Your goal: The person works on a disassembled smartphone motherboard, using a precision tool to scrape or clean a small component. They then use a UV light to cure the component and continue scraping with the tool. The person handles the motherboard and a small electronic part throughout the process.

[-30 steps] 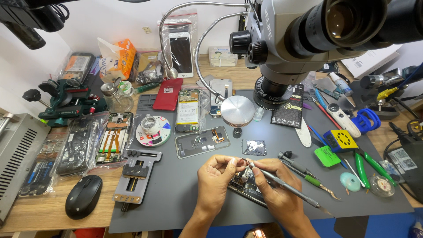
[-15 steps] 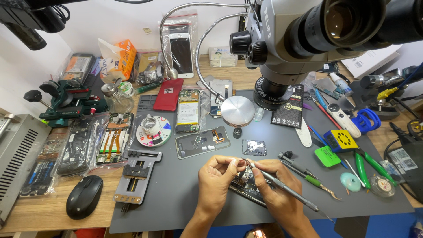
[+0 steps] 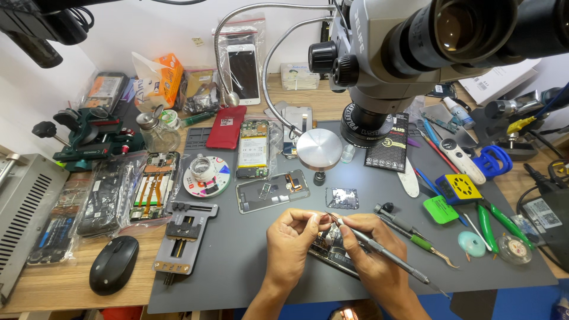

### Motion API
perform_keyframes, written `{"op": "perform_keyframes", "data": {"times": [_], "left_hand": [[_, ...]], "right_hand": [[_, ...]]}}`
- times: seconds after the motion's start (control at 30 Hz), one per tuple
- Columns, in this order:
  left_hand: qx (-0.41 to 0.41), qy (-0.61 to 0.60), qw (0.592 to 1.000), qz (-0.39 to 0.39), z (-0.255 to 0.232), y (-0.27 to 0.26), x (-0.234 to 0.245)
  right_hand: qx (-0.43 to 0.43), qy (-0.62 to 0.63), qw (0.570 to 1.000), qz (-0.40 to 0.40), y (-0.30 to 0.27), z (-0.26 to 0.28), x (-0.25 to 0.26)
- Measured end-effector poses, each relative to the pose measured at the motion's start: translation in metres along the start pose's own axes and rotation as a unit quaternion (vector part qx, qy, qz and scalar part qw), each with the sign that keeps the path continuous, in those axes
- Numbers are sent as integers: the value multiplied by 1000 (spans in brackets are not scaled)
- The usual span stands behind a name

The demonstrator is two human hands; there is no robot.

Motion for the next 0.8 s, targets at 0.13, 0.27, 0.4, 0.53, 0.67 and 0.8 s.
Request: {"op": "perform_keyframes", "data": {"times": [0.13, 0.27, 0.4, 0.53, 0.67, 0.8], "left_hand": [[6, 7, 1000, 0, -4, -1, -1], [5, 6, 1000, -2, -3, -1, -1], [10, 3, 1000, 4, -2, 0, 0], [-5, -3, 1000, 13, -11, -1, -2], [21, -50, 998, 37, -3, 3, 3], [40, -115, 992, 27, 10, 10, 11]], "right_hand": [[2, -6, 1000, 2, 1, 2, 0], [7, -3, 1000, 3, 1, 2, 1], [-8, 10, 1000, -3, 1, 2, 2], [-20, 30, 999, -23, 1, 5, 2], [7, 59, 998, -35, 5, 14, 2], [-33, 43, 998, -37, 7, 12, 3]]}}
Point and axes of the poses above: each hand's wrist, its own y-axis towards the middle knuckle, its own x-axis out of the back of the hand, z = x × y, the point moved 2 cm from there along y, towards the middle knuckle, and after that the axes turned 9 degrees about y, right-handed, at the moved point
